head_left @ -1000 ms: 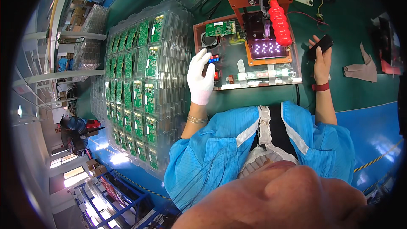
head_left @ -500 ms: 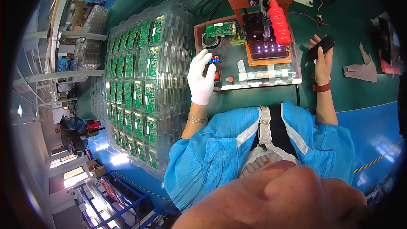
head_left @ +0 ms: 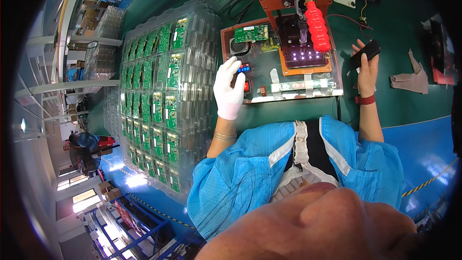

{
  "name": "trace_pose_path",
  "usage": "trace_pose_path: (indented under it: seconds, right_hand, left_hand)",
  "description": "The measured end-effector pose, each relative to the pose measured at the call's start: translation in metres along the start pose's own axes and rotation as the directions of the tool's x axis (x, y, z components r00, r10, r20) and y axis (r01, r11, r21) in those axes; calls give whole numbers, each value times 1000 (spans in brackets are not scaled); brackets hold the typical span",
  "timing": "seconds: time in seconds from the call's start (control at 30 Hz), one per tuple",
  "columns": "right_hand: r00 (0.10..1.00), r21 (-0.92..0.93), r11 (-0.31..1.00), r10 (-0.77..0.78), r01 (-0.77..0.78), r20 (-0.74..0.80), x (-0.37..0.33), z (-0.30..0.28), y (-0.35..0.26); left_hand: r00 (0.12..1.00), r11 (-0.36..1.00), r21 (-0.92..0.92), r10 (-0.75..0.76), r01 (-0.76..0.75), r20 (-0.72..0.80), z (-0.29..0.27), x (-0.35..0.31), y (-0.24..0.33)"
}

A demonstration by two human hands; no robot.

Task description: Testing electronic components using a test fixture and a handheld device at a manufacturing station.

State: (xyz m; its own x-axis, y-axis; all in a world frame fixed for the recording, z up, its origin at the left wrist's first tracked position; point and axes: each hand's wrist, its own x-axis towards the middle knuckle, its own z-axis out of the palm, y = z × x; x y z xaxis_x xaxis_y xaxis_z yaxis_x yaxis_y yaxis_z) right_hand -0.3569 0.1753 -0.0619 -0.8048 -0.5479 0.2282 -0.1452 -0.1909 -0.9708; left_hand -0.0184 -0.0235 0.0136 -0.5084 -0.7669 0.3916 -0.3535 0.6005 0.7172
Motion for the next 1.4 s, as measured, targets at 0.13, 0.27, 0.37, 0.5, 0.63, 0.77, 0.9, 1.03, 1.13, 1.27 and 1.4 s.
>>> trace_pose_path:
  seconds: [0.13,0.27,0.37,0.5,0.63,0.77,0.9,1.03,1.13,1.27,1.4]
  right_hand:
    - [1000,3,1000,4,-4,6,0,-1,2]
    - [999,73,997,38,-39,15,-1,-4,8]
    - [1000,60,998,31,-31,5,0,-3,7]
    - [999,49,998,36,-35,-9,1,-1,2]
    - [997,57,996,70,-68,-17,2,1,-2]
    - [983,249,955,177,-162,-39,4,-1,-3]
    - [970,365,908,238,-207,-41,4,0,-10]
    - [930,561,742,292,-368,225,7,-23,2]
    - [839,641,550,261,-535,477,3,-36,8]
    - [886,613,644,383,-458,260,-4,-24,-25]
    - [950,292,914,225,-283,217,-23,-20,-64]
  left_hand:
    - [1000,1000,16,2,-2,2,0,-1,-2]
    - [1000,1000,13,8,-8,4,0,0,-3]
    - [1000,1000,14,7,-7,1,0,0,-2]
    - [1000,1000,13,1,-1,-3,0,0,-1]
    - [1000,1000,5,-13,13,-7,1,1,0]
    - [1000,1000,17,2,-2,-7,1,1,-3]
    - [1000,1000,19,-2,2,-10,1,0,-2]
    - [1000,1000,11,-1,1,-11,1,-2,-1]
    - [1000,1000,4,-10,10,-9,0,-3,0]
    - [996,996,-81,35,-41,-76,2,-5,-2]
    - [978,978,-17,206,-207,-36,-2,-17,23]
